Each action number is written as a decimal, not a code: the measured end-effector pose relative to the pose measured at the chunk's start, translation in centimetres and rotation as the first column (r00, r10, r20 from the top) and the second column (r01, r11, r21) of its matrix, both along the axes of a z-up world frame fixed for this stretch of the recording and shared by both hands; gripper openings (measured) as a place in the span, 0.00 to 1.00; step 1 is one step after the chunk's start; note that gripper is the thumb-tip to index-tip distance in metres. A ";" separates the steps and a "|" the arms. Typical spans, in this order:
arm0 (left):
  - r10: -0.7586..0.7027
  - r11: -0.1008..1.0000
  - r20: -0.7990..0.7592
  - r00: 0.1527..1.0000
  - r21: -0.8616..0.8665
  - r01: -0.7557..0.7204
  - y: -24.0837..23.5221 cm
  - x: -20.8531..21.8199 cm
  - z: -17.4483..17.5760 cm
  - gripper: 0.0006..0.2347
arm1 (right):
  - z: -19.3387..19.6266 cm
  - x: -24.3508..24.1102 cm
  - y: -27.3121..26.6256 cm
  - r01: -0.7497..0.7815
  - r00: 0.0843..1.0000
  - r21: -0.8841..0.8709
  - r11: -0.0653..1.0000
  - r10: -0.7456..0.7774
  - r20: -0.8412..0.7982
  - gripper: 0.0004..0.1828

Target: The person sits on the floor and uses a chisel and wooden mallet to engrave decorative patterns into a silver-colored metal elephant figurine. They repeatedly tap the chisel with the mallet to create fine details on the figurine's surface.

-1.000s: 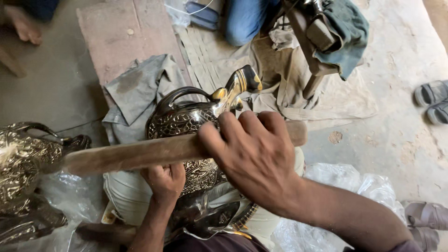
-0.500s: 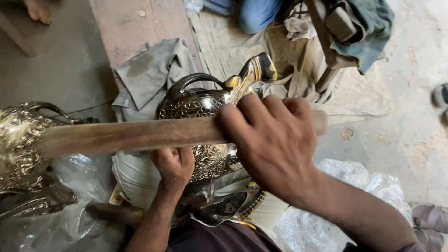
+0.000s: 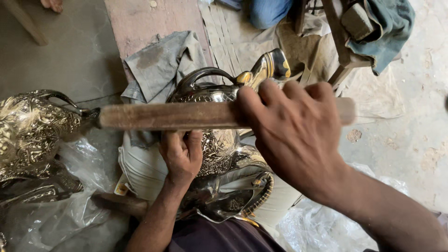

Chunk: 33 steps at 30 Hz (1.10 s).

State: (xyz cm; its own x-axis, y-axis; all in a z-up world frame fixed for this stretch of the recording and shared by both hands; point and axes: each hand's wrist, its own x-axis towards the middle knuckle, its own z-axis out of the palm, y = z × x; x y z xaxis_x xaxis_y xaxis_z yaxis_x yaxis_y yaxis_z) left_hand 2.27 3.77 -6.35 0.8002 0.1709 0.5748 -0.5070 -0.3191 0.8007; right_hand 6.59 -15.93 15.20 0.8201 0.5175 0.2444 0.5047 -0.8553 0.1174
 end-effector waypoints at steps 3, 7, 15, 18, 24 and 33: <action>0.151 0.966 -0.063 0.987 0.220 -0.134 0.1 -0.1 0.1 0.05 | -0.7 -0.5 0.0 0.032 0.995 -0.047 0.998 -0.036 -0.089 0.04; 0.060 0.989 0.015 0.998 0.134 -0.061 0.2 -0.1 -0.3 0.06 | -0.9 -0.9 -0.1 0.022 0.999 -0.024 0.999 -0.021 0.047 0.07; 0.119 0.988 -0.013 0.993 0.106 -0.116 0.1 0.2 -1.6 0.09 | 0.7 -1.2 -0.1 -0.005 0.999 0.106 0.994 0.001 0.044 0.07; 0.205 0.932 0.022 0.979 0.301 -0.202 0.2 -0.2 -2.0 0.10 | -0.1 -1.4 -0.2 -0.041 0.992 -0.004 0.999 0.042 0.118 0.07; 0.145 0.901 0.045 0.988 0.407 -0.151 -0.1 0.2 0.3 0.05 | -0.6 -2.0 -0.3 0.014 0.999 0.024 1.000 -0.015 0.044 0.05; -0.084 0.844 -0.205 0.975 -0.534 -0.039 0.5 -0.1 5.2 0.14 | 1.0 -2.9 -1.1 0.039 0.999 0.402 0.915 -0.022 -0.046 0.21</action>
